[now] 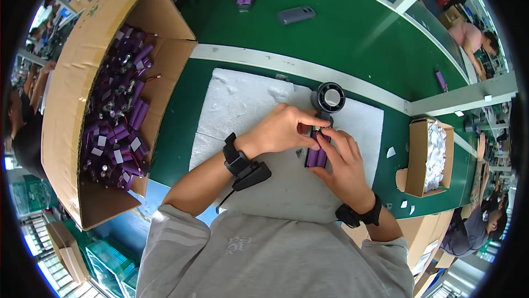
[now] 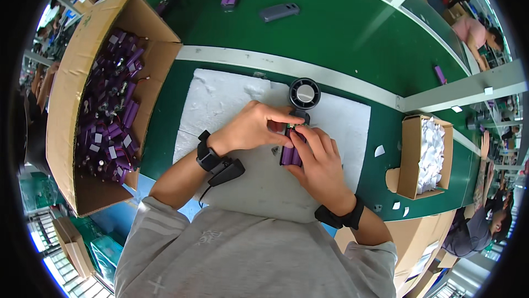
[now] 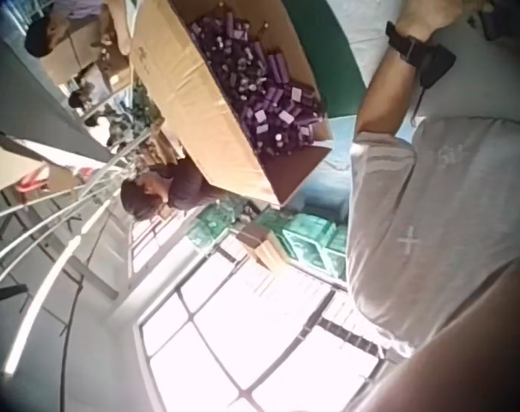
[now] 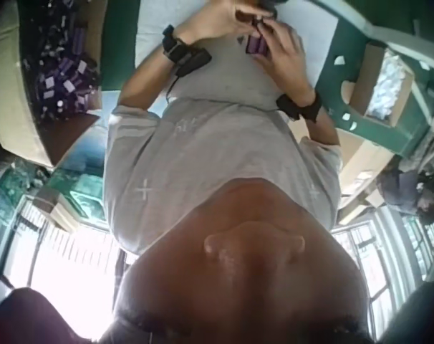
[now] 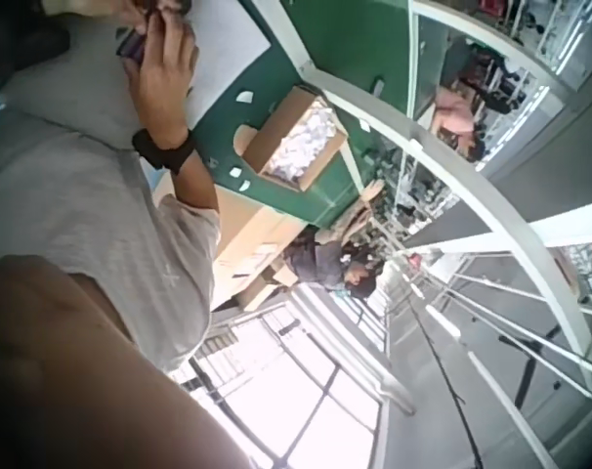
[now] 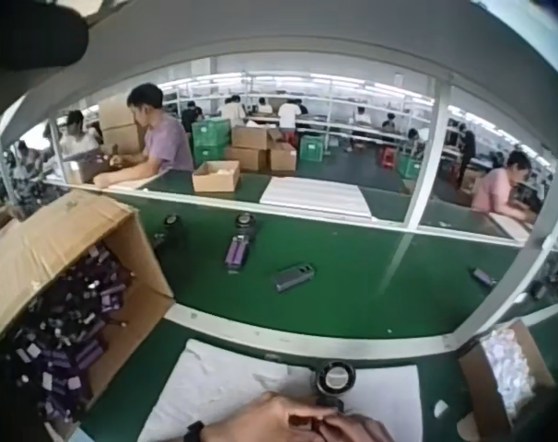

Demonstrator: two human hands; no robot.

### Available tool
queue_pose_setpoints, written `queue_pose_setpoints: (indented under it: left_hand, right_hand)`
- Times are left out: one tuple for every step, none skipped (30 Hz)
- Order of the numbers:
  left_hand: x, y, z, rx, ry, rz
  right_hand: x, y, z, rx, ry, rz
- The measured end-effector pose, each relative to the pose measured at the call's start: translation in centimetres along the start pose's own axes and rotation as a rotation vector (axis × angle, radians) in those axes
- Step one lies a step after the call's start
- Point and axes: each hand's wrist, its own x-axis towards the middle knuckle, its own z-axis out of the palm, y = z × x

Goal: The person plugs a battery pack into a circuit board inside a fan housing and tucks it into place before setting the assembly aside. They then pick up another battery pack from a box and peel a sticker off of it.

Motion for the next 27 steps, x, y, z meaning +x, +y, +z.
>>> queue_pose_setpoints:
  left_hand:
    - [0.1, -0.1, 0.0, -0.005, -0.026, -0.013]
    - [0.1, -0.3, 0.1, -0.011, -0.051, -0.027]
    - [0.2, -0.5, 0.2, -0.017, -0.075, -0.043]
    - [0.1, -0.8, 0.5, -0.01, -0.047, -0.046]
    - [0.1, -1.1, 0.8, -0.068, 0.017, -0.007]
    - [0.3, -1.4, 1.0, -0.122, 0.075, 0.041]
    - [0.5, -1.6, 1.0, -0.175, 0.134, 0.089]
    - [0.7, -1.8, 1.0, -0.164, 0.158, 0.093]
    - [0.7, -1.8, 1.0, -0.139, 0.212, 0.076]
    - [0.7, -1.9, 1.0, -0.114, 0.266, 0.057]
    - [0.5, -1.8, 1.2, -0.096, 0.315, 0.04]
    - [0.2, -2.0, 1.4, -0.089, 0.344, 0.035]
    - [-0.3, -2.2, 1.7, -0.076, 0.424, 0.022]
    - [0.0, -2.4, 1.2, -0.056, 0.505, 0.025]
    - [0.2, -2.8, 0.5, -0.036, 0.583, 0.028]
    - [0.2, -3.0, 0.1, -0.029, 0.6, 0.031]
    - [0.2, -3.0, -0.3, -0.087, 0.721, 0.019]
    - [0.3, -3.1, -0.9, -0.146, 0.839, 0.006]
    - [0.6, -3.2, -1.7, -0.202, 0.946, -0.002]
    - [0.8, -3.6, -3.0, -0.099, 0.983, -0.017]
    - [0.4, -3.9, -4.7, 0.011, 1.017, -0.038]
    - [0.1, -4.2, -6.3, 0.259, 1.085, -0.069]
    - [-0.5, -4.4, -8.2, 0.514, 1.137, -0.093]
    - [-1.1, -4.7, -10.2, 0.588, 1.169, -0.222]
    - [-1.9, -5.5, -12.0, 0.665, 1.199, -0.352]
    - [-3.0, -6.7, -14.0, 0.812, 1.24, -0.444]
    - [-4.1, -7.8, -15.9, 0.959, 1.279, -0.531]
  right_hand:
    - [0.1, 0.0, -0.1, -0.025, -0.002, -0.008]
    - [0.1, 0.0, -0.2, -0.049, -0.004, -0.017]
    - [0.2, 0.1, -0.2, -0.052, -0.006, -0.044]
    - [0.1, 0.1, -0.2, -0.052, 0.001, -0.024]
    - [0.1, 0.2, -0.2, -0.052, 0.007, -0.004]
    - [0.5, 0.6, -0.2, -0.054, 0.02, 0.019]
    - [1.1, 1.1, -0.1, -0.056, 0.02, -0.008]
    - [1.9, 1.9, -0.2, -0.035, 0.061, 0.07]
    - [2.7, 3.0, -0.1, -0.009, 0.099, 0.148]
    - [4.0, 5.3, 0.0, -0.139, 0.199, 0.162]
    - [5.0, 6.8, 0.0, -0.272, 0.301, 0.183]
    - [5.2, 6.5, -0.2, -0.264, 0.295, 0.154]
    - [5.0, 6.0, -0.4, -0.205, 0.329, 0.137]
    - [5.4, 5.8, -0.9, -0.151, 0.377, 0.115]
    - [5.8, 5.5, -1.3, -0.094, 0.424, 0.095]
    - [5.2, 4.3, -1.1, 0.054, 0.339, 0.095]
    - [4.3, 3.1, -0.9, 0.198, 0.254, 0.103]
    - [3.5, 3.0, -0.5, 0.201, 0.256, 0.095]
    - [2.6, 3.3, 0.2, 0.3, 0.096, 0.106]
    - [2.1, 3.8, 0.9, 0.399, -0.06, 0.121]
    - [1.8, 4.3, 1.3, 0.414, -0.046, 0.129]
    - [1.8, 5.2, 1.4, 0.49, -0.001, 0.17]
    - [1.8, 5.9, 1.7, 0.57, 0.048, 0.215]
    - [1.5, 6.1, 2.1, 0.651, 0.104, 0.265]
    - [1.4, 5.9, 2.5, 0.675, 0.13, 0.283]
    - [1.8, 5.5, 2.4, 0.646, 0.117, 0.236]
    - [2.0, 5.1, 2.2, 0.614, 0.104, 0.19]
